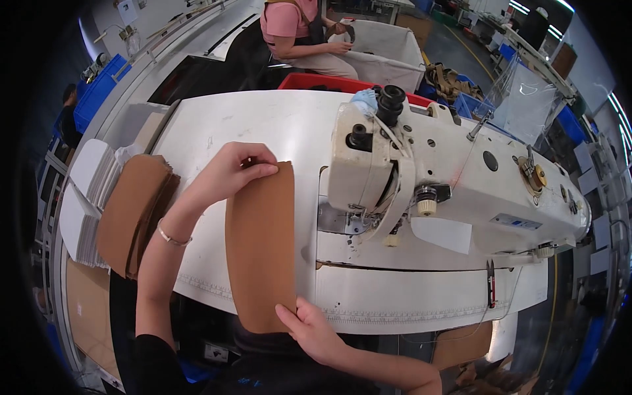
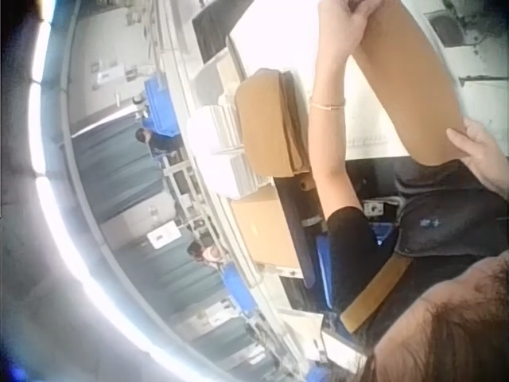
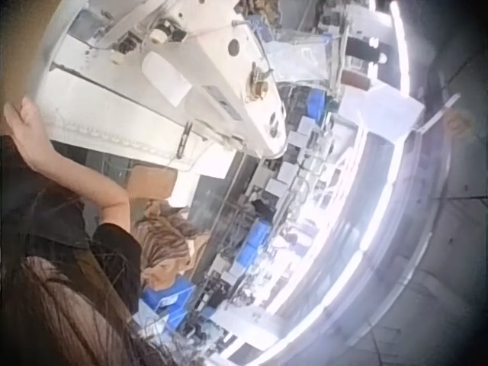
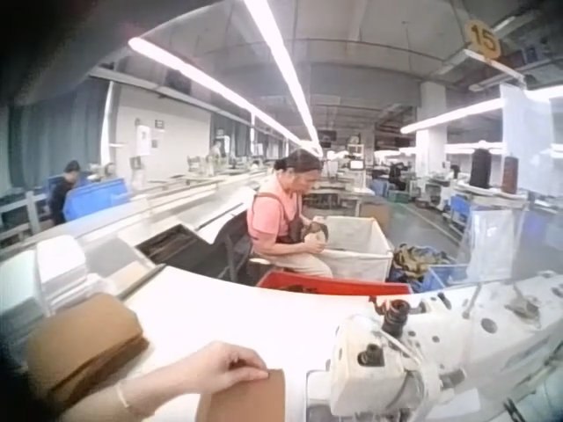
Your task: Sewing and assembling leather or heavy fabric pieces using an industrial sewing machine.
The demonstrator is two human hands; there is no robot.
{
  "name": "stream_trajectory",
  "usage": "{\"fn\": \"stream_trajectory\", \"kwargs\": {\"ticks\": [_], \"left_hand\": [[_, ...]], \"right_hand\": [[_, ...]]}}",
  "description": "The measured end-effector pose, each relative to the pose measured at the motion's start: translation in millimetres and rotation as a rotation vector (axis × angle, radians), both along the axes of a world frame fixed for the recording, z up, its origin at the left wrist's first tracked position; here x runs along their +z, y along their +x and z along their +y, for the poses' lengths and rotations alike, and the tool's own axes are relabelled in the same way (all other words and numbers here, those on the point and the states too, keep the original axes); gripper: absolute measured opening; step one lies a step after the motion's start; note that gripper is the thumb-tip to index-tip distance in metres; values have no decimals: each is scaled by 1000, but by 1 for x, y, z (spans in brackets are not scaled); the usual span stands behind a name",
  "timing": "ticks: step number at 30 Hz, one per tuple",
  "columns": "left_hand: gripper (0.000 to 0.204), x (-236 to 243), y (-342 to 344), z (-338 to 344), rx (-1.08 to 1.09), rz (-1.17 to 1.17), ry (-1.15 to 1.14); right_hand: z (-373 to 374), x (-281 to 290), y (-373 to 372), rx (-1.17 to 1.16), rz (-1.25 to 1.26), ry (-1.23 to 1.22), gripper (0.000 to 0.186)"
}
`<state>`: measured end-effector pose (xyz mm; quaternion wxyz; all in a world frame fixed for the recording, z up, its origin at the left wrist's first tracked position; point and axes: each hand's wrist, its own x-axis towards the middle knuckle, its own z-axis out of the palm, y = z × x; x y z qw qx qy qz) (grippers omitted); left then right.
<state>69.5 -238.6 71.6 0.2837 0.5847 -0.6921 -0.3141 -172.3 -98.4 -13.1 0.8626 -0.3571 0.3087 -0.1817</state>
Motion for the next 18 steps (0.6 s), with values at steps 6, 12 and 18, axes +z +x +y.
{"fn": "stream_trajectory", "kwargs": {"ticks": [6, 12, 18], "left_hand": [[9, -68, -26, -37, -23, -205, -25], [12, -61, -47, 25, -202, -135, -99], [4, -55, -53, 46, -195, 309, 128]], "right_hand": [[-6, -7, 1, -195, -142, 261, 34], [-19, 11, -55, 565, 445, -780, 28], [-81, 20, -48, -85, 554, -930, 30]]}}
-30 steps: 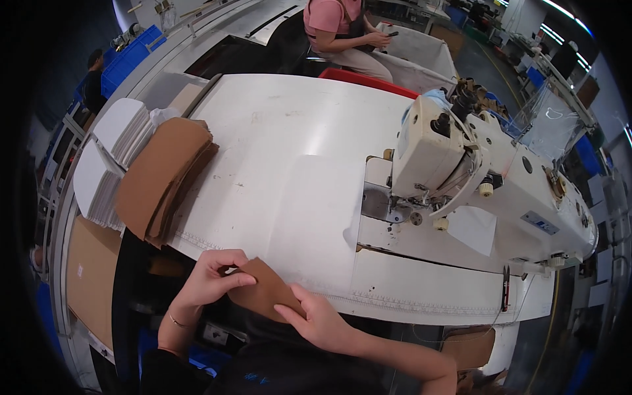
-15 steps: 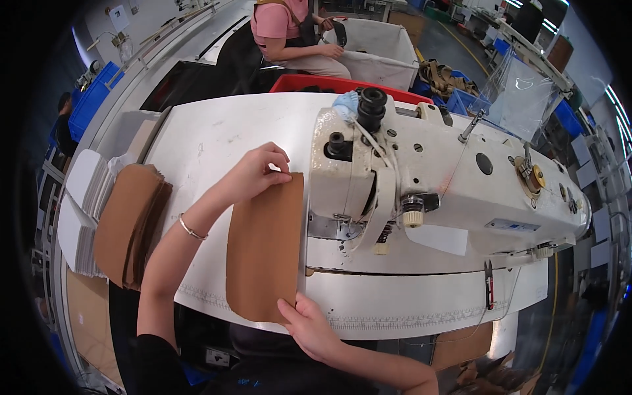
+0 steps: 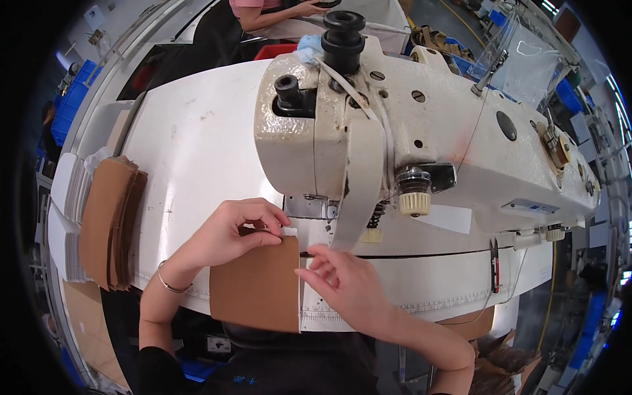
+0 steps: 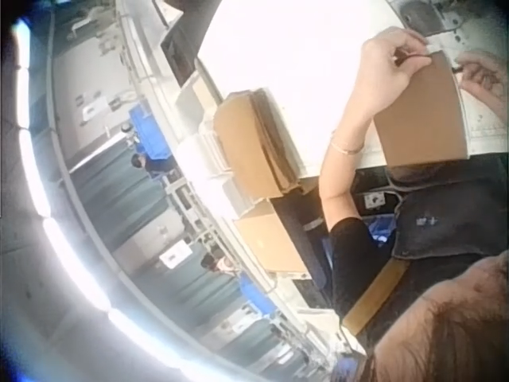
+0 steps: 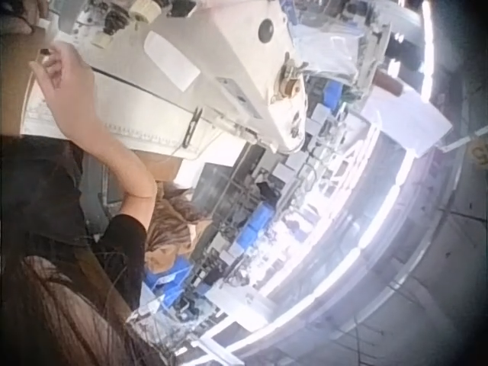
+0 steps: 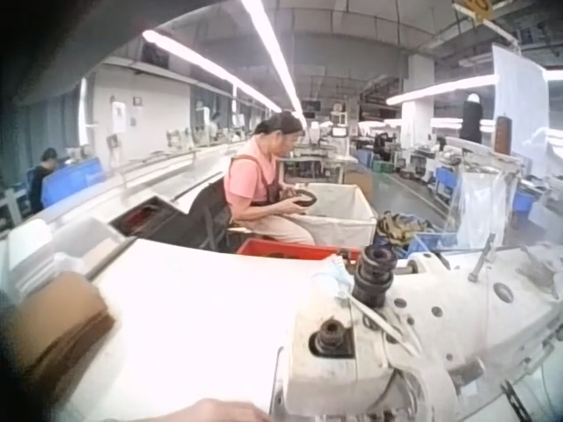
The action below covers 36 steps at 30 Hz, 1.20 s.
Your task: Sewing and assembling leather or heavy fabric pieces using an industrial sewing machine.
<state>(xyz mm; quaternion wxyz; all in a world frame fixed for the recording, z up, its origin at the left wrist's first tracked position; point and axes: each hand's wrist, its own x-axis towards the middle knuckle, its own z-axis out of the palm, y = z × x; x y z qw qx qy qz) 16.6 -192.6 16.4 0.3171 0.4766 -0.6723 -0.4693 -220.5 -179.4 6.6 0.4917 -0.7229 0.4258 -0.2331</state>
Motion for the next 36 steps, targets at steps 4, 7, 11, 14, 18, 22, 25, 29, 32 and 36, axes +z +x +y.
{"fn": "stream_trajectory", "kwargs": {"ticks": [4, 7, 11, 14, 18, 22, 25, 29, 32, 36], "left_hand": [[6, -4, -1, 2, 22, 30, 103], [8, -3, -2, 4, 51, 117, 146], [4, 4, -1, 3, 34, 122, 275], [5, 4, -1, 3, 30, 145, 283], [5, 4, -1, 4, 31, 176, 300], [6, 5, -2, 5, 30, 181, 303], [6, 6, -3, 5, 18, 164, 280], [6, 5, -6, 7, 31, 193, 273], [7, 2, -6, 7, 8, 170, 266], [8, 2, -8, 8, 2, 158, 268]], "right_hand": [[-12, -14, 13, -24, -172, 235, 35], [-13, -13, 17, -46, -229, 395, 31], [-15, -11, 18, -28, -218, 355, 19], [-15, -10, 18, -33, -238, 381, 18], [-15, -9, 18, -34, -225, 334, 16], [-13, -10, 17, -33, -248, 332, 15], [-13, -9, 18, -45, -285, 364, 16], [-14, -10, 17, -35, -304, 415, 16], [-14, -10, 16, -19, -317, 442, 16], [-13, -5, 9, 58, -163, 326, 17]]}}
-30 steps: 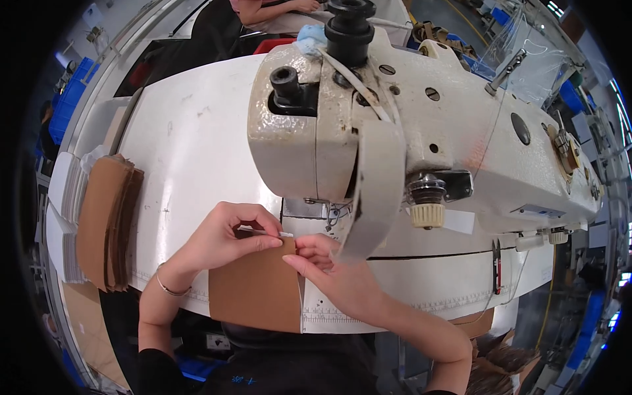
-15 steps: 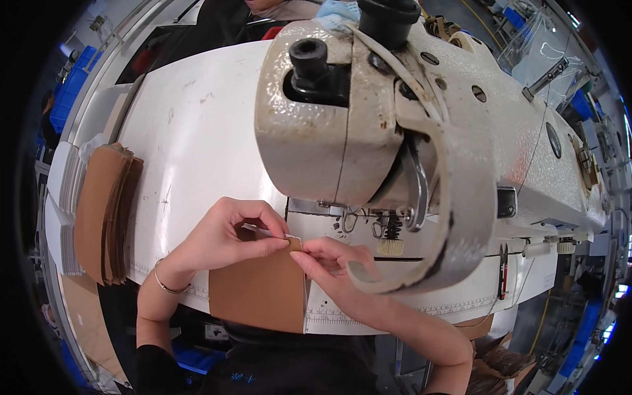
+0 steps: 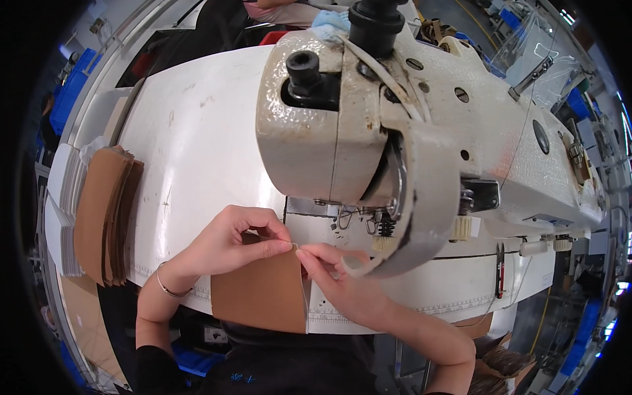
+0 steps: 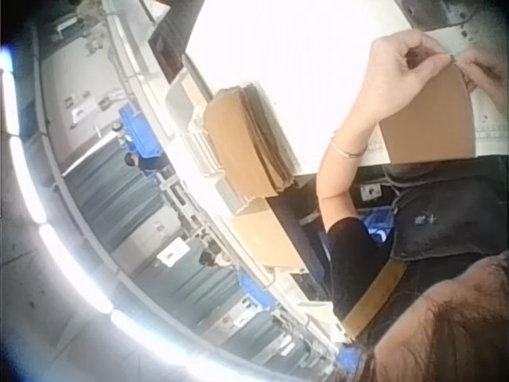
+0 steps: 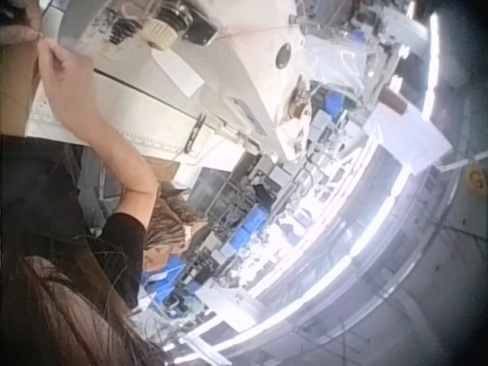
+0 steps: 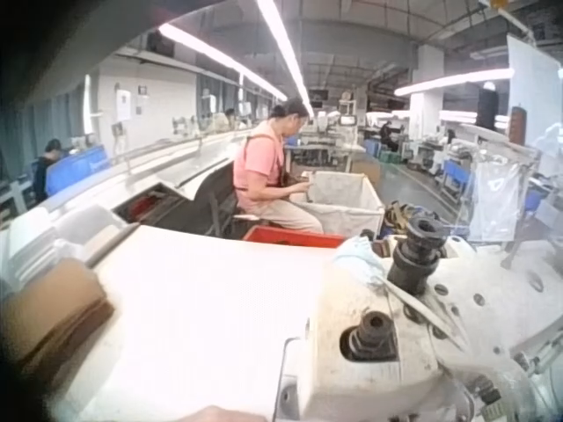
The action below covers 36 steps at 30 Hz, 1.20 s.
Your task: Sewing and assembling leather or heavy fabric pieces using an industrial sewing machine.
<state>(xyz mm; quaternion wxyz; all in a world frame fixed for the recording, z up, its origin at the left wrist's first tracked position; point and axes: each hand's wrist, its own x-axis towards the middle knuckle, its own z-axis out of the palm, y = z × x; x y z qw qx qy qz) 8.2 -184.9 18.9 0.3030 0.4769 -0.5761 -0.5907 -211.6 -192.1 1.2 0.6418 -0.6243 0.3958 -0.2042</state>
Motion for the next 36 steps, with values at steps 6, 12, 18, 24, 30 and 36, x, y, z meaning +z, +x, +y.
{"fn": "stream_trajectory", "kwargs": {"ticks": [6, 12, 18, 24, 30, 36], "left_hand": [[8, 2, -4, -14, -46, -62, 5], [9, -21, -26, -39, 32, -270, -392], [17, -21, -35, -39, 137, -486, -730], [34, -40, -21, -18, -170, -602, -961], [25, -34, -16, -32, -228, -627, -938], [18, -34, -16, -43, -199, -665, -1148]], "right_hand": [[-14, -22, -23, 338, 112, -1714, 23], [-22, -18, -27, 482, 408, -1789, 25], [-30, -13, -22, 458, 558, -1825, 25], [-29, -40, -27, 310, 361, -1673, 21], [-42, -62, -23, 348, 604, -2013, 10], [-44, -49, -17, 242, 385, -1570, 12]]}}
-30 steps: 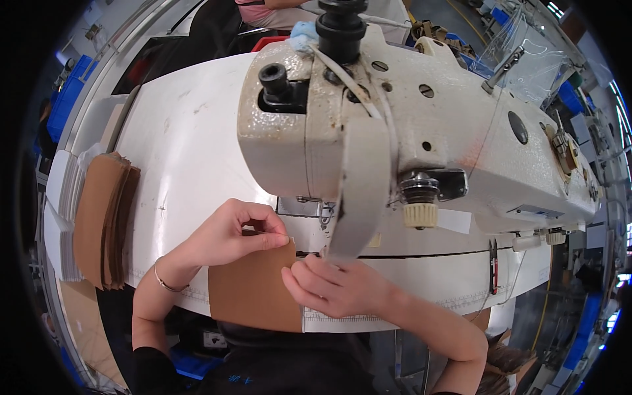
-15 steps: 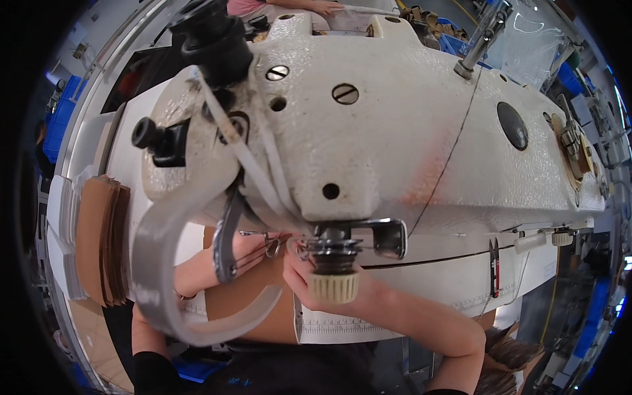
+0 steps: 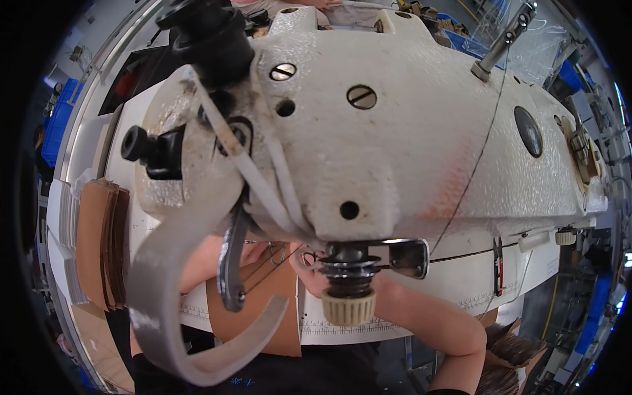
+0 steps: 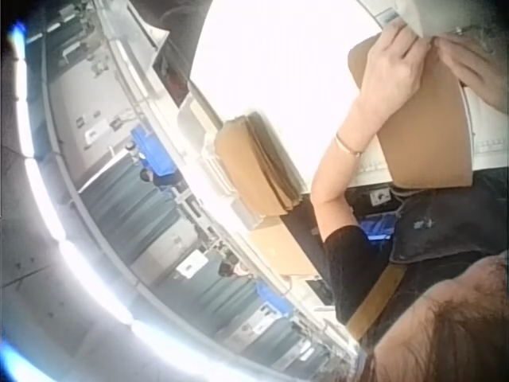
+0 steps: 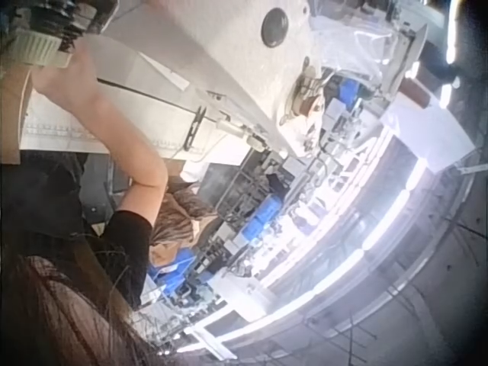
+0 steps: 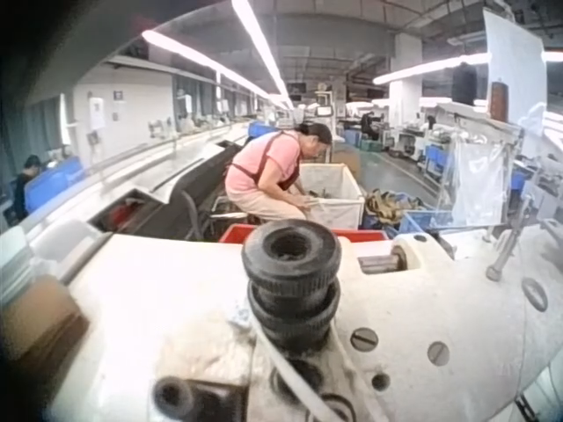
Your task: Sewing and assembling leather or heavy fabric pieces using an industrial sewing machine.
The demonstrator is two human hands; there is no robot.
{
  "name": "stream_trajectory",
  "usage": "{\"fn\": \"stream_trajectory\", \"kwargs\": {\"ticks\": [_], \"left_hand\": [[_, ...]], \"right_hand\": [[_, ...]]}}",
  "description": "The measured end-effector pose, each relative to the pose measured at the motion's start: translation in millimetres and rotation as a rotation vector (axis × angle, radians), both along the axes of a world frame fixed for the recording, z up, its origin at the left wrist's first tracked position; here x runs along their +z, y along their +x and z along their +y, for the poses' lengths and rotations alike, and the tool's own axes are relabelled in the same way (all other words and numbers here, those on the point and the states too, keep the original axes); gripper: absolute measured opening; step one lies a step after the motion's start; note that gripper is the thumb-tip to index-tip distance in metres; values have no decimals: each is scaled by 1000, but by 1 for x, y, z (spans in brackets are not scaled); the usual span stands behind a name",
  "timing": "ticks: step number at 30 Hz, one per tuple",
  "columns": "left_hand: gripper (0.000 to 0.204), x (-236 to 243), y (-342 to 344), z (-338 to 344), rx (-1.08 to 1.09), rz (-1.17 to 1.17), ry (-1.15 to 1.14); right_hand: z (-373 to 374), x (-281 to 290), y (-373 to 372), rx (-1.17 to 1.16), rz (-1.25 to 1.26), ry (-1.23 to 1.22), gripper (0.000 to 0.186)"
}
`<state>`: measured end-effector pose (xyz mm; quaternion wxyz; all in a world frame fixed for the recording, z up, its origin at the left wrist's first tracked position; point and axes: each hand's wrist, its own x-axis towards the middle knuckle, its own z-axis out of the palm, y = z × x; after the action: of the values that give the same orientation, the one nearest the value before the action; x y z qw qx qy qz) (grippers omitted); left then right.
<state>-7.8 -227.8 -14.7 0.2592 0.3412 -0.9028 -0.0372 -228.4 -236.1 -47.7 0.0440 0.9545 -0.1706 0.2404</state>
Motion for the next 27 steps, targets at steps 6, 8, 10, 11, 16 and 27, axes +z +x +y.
{"fn": "stream_trajectory", "kwargs": {"ticks": [6, 8, 10, 11, 16, 27], "left_hand": [[25, 10, -1, 5, -21, 106, 82], [27, 13, -2, 9, -16, 72, 94], [36, 5, -3, 12, 27, 1, 80], [36, 5, -2, 24, 31, 3, 85], [53, 30, -15, 125, -19, -68, 467], [22, 4, -19, 188, 13, 157, -208]], "right_hand": [[8, 23, -7, -101, 259, -347, 24], [14, 23, -10, -129, 238, -287, 28], [15, 33, -9, -76, 298, -226, 28], [22, 22, -8, -105, 105, -10, 34], [105, 23, -32, 133, 27, 205, 39], [144, 22, -24, 158, -378, 317, 38]]}}
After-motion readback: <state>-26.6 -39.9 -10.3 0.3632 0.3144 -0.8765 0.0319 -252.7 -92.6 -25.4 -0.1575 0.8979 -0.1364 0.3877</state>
